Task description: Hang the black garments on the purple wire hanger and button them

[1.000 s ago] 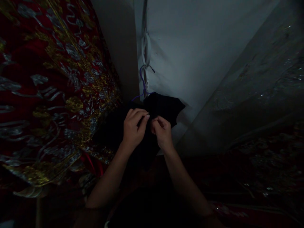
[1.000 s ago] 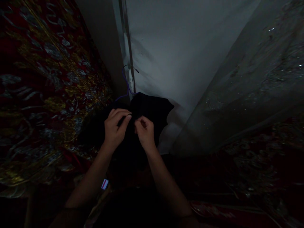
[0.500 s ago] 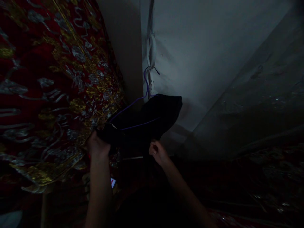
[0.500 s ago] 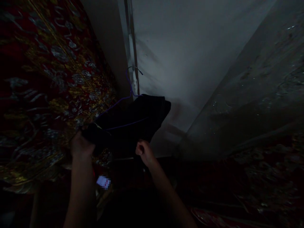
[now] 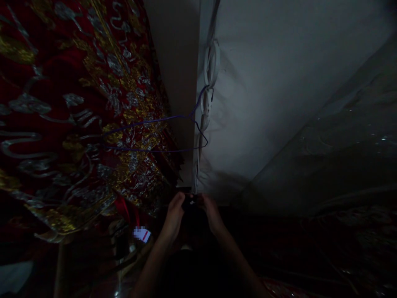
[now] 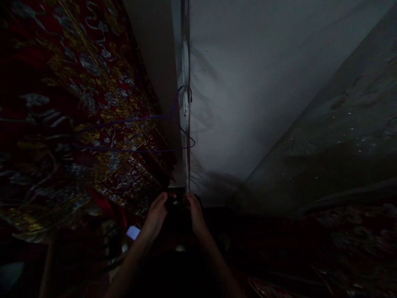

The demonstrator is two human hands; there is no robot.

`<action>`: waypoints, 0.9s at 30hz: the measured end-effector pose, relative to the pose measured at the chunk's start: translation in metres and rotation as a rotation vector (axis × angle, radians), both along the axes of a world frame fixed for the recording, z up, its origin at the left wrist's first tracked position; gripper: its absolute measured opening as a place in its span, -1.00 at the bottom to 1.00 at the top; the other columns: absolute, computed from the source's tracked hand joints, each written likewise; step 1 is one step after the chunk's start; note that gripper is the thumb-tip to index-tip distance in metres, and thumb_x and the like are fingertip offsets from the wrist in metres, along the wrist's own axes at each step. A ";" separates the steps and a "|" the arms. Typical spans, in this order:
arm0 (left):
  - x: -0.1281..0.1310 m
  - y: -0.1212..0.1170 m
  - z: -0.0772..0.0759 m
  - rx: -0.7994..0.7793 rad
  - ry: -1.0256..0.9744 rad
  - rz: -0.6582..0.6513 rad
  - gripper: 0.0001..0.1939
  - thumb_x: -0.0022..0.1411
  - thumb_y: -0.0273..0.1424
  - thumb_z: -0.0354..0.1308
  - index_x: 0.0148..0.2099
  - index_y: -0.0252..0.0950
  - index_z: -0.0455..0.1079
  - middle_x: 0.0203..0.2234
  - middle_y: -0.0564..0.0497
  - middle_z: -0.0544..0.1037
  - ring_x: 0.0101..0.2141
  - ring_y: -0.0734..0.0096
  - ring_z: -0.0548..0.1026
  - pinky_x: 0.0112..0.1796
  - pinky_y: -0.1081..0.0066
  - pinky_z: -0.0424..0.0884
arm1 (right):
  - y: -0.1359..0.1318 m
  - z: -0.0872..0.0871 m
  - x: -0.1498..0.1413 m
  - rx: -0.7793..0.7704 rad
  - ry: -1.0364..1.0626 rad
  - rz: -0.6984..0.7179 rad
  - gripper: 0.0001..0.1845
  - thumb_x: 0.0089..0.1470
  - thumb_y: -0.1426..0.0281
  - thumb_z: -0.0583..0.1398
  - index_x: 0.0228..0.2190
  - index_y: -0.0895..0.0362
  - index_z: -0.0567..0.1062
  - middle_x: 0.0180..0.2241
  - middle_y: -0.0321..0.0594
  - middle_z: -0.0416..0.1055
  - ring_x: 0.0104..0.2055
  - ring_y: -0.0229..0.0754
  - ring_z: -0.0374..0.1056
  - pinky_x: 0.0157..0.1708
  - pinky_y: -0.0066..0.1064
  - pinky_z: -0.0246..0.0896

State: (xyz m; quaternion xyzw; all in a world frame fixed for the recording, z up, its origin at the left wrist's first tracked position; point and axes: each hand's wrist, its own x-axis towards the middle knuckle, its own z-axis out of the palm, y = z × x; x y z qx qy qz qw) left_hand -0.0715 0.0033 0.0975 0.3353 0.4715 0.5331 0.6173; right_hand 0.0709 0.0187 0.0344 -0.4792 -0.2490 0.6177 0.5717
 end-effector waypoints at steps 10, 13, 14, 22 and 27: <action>-0.018 0.004 0.052 0.524 0.529 -0.230 -0.74 0.36 -0.16 0.05 -0.06 -0.20 0.38 0.02 -0.13 0.48 0.08 0.18 0.40 0.14 0.20 0.26 | -0.006 0.109 0.014 0.579 -0.530 0.656 -0.76 0.03 0.43 0.26 -0.19 0.11 0.58 -0.26 -0.29 0.57 -0.23 -0.11 0.47 -0.20 -0.31 0.38; -0.031 0.001 0.044 0.358 0.494 -0.463 -0.64 0.31 -0.12 0.09 0.04 -0.20 0.40 -0.14 -0.07 0.57 -0.11 0.19 0.51 -0.02 0.27 0.40 | 0.015 0.135 0.024 0.679 -0.618 0.533 -0.74 0.08 0.49 0.11 -0.32 0.11 0.61 -0.37 -0.29 0.57 -0.31 -0.16 0.47 -0.25 -0.35 0.36; -0.036 -0.001 0.041 0.320 0.514 -0.548 -0.65 0.28 -0.11 0.14 -0.02 -0.21 0.46 -0.22 -0.05 0.59 -0.17 0.18 0.52 -0.08 0.28 0.43 | 0.026 0.143 0.026 0.721 -0.627 0.435 -0.71 0.06 0.50 0.10 -0.28 0.10 0.61 -0.32 -0.27 0.58 -0.26 -0.16 0.47 -0.21 -0.35 0.36; -0.096 0.005 0.041 0.076 0.890 -0.438 -0.73 -0.03 -0.14 0.36 -0.56 -0.19 0.46 -0.64 0.03 0.48 -0.57 0.29 0.39 -0.47 0.40 0.23 | 0.098 0.144 0.045 0.518 -0.849 0.091 -0.68 0.06 0.21 0.14 -0.58 0.15 0.47 -0.63 -0.30 0.34 -0.55 -0.22 0.25 -0.54 -0.43 0.13; -0.125 0.029 0.071 0.275 1.107 -0.342 -0.80 0.10 -0.24 0.22 -0.50 -0.20 0.47 -0.50 -0.03 0.53 -0.41 0.24 0.46 -0.31 0.37 0.33 | 0.087 0.136 0.076 0.478 -0.967 0.012 -0.58 0.01 0.11 0.19 -0.67 0.15 0.41 -0.68 -0.29 0.30 -0.61 -0.24 0.20 -0.62 -0.44 -0.02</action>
